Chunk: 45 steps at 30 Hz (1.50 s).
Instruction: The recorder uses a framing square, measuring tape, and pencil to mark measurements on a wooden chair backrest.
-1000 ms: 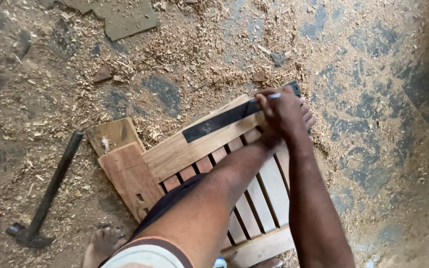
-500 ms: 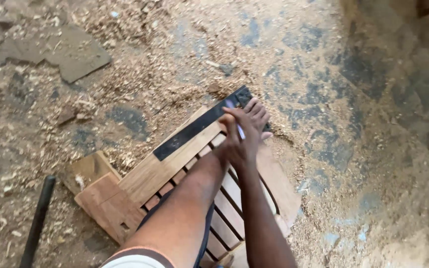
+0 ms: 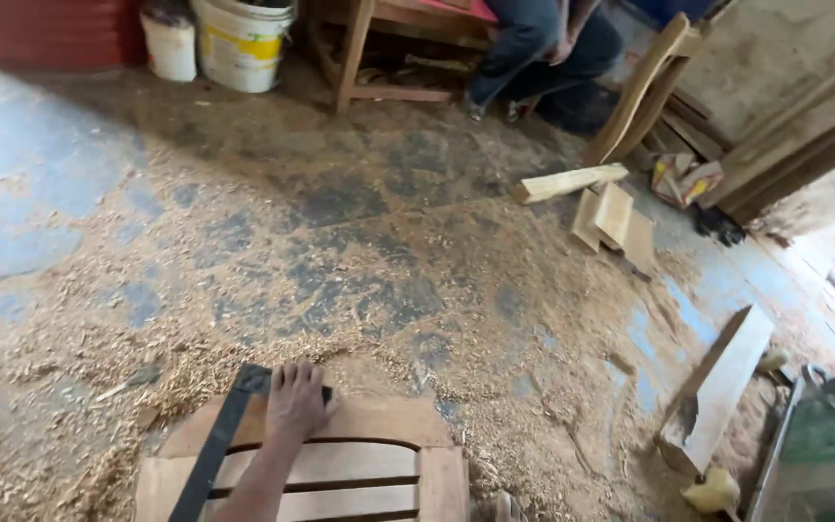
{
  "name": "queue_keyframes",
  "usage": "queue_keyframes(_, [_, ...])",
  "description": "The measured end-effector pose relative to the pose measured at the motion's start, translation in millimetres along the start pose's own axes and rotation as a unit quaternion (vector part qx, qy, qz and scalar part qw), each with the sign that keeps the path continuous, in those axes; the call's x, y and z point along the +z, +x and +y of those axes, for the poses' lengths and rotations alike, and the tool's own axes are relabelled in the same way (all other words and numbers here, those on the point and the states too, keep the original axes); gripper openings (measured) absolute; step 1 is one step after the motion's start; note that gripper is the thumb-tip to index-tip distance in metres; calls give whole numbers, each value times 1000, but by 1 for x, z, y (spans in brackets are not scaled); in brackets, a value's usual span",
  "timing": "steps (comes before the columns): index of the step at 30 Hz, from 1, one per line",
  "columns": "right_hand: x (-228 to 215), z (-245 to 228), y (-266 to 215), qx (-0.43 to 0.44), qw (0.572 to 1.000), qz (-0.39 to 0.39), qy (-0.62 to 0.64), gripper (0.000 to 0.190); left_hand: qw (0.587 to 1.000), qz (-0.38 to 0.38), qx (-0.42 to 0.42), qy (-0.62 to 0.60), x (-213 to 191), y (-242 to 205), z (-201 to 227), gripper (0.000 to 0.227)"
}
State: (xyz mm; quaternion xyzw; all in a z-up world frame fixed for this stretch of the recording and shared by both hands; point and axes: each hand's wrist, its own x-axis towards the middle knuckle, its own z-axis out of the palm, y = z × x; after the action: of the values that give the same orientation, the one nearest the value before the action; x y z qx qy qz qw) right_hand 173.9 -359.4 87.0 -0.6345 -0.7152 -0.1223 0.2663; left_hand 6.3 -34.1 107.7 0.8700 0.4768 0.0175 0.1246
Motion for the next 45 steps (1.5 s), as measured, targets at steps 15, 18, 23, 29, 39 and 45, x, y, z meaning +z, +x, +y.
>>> queue_keyframes(15, [25, -30, -148, 8, 938, -345, -39, 84, 949, 177, -35, -257, 107, -117, 72, 35])
queue_keyframes(18, [-44, -58, -37, 236, 913, -318, 94, 67, 791, -134, -192, -565, 82, -143, 90, 41])
queue_keyframes(23, [-125, -40, 51, 145, 959, -216, 111, 67, 447, -420, -160, -773, 45, -181, 124, 39])
queue_keyframes(29, [-259, 19, 126, 281, 862, -418, 53, 50, 326, -280, -76, -900, 11, -197, 147, 35])
queue_keyframes(39, [-188, -2, 53, 337, 857, -304, 244, 46, 291, -127, -131, -939, 38, -246, 206, 28])
queue_keyframes(45, [-75, 4, -69, 442, 788, -188, 385, 46, 443, -158, -177, -865, 67, -256, 204, 39])
